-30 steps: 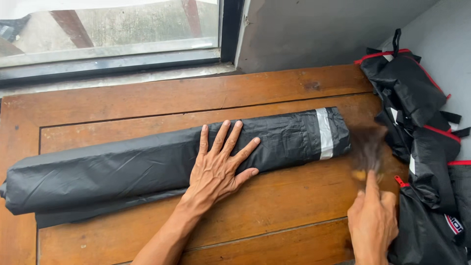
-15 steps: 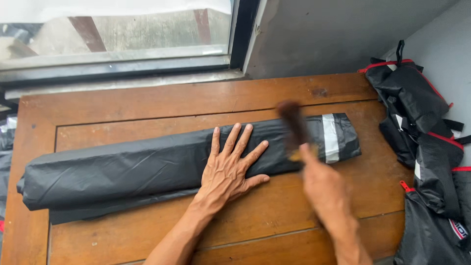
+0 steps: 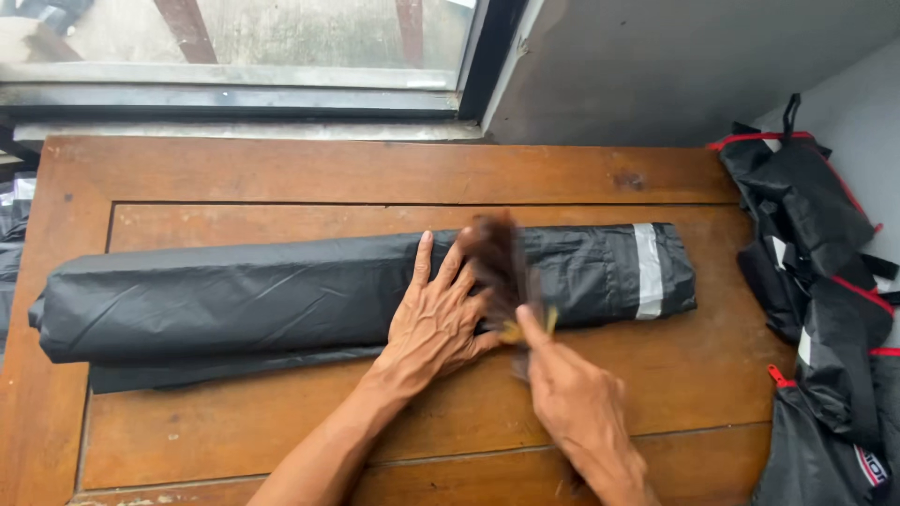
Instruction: The person uses a feather duster to clean the surface of a folded black fabric item on a wooden table. They repeatedly brush the fabric, smooth it with their hands, and fold it into a compact roll.
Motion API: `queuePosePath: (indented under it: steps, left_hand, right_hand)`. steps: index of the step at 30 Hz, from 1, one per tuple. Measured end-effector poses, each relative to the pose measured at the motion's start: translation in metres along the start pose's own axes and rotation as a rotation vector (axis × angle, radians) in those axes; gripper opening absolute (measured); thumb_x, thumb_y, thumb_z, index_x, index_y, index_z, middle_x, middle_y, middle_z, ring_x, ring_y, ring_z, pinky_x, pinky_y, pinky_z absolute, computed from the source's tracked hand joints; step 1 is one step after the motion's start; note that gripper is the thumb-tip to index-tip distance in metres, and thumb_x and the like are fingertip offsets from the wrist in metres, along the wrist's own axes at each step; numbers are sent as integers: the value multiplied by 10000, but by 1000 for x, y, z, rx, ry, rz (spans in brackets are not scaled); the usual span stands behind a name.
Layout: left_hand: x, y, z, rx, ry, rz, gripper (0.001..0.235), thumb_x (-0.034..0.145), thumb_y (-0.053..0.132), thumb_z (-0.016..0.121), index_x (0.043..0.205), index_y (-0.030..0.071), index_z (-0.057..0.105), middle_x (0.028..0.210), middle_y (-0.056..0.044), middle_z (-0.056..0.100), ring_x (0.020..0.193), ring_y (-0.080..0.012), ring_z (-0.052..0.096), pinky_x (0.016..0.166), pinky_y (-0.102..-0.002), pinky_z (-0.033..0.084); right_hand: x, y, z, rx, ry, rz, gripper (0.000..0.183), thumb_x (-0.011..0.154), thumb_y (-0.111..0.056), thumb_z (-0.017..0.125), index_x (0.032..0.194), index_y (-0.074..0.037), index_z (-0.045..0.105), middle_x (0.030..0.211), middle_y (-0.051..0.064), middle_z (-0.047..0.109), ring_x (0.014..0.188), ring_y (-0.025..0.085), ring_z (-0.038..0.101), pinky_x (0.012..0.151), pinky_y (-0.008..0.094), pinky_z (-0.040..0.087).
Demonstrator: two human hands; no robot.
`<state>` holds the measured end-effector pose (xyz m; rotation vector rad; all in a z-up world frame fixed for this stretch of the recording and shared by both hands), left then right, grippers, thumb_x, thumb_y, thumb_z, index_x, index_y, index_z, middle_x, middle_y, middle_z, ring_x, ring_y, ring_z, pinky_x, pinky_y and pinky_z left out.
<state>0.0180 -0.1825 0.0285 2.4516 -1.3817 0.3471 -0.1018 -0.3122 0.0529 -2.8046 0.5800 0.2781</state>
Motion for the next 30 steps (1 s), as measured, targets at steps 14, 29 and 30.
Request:
queuePosePath:
  steps: [14,29,30]
  left_hand:
    - [30,24,24,16,29,-32,698,806,710,459,1376,307,481,1522,-159,330,1428,-350,255,1142,-632,121]
    - [-26,-16,-12,143,-13,-123,719,888,546,504,1495,204,330,1573,-77,241,1459,-285,170,1132,-640,90]
    - [-27,-15,-11,137,-16,-120,726,882,546,512,1496,204,329,1576,-80,232,1461,-283,163,1132,-640,87]
  right_hand:
    - [16,36,-23,7,217,161,482,904,-287,487,1365,-423,500,892,199,679,760,448,613,651,527,460]
    - [32,15,-1,226,102,202,464,900,-303,472,1357,-357,530,794,231,646,584,361,546,579,463,410]
    - [28,-3,7,277,25,110,473,891,-306,495,1352,-410,514,587,188,656,382,236,466,474,402,373]
Point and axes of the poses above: each hand's wrist, its own x-axis towards the middle knuckle, its own z-axis out of the palm, y = z × x, the point moved 3 cm from there along x, towards the middle knuckle
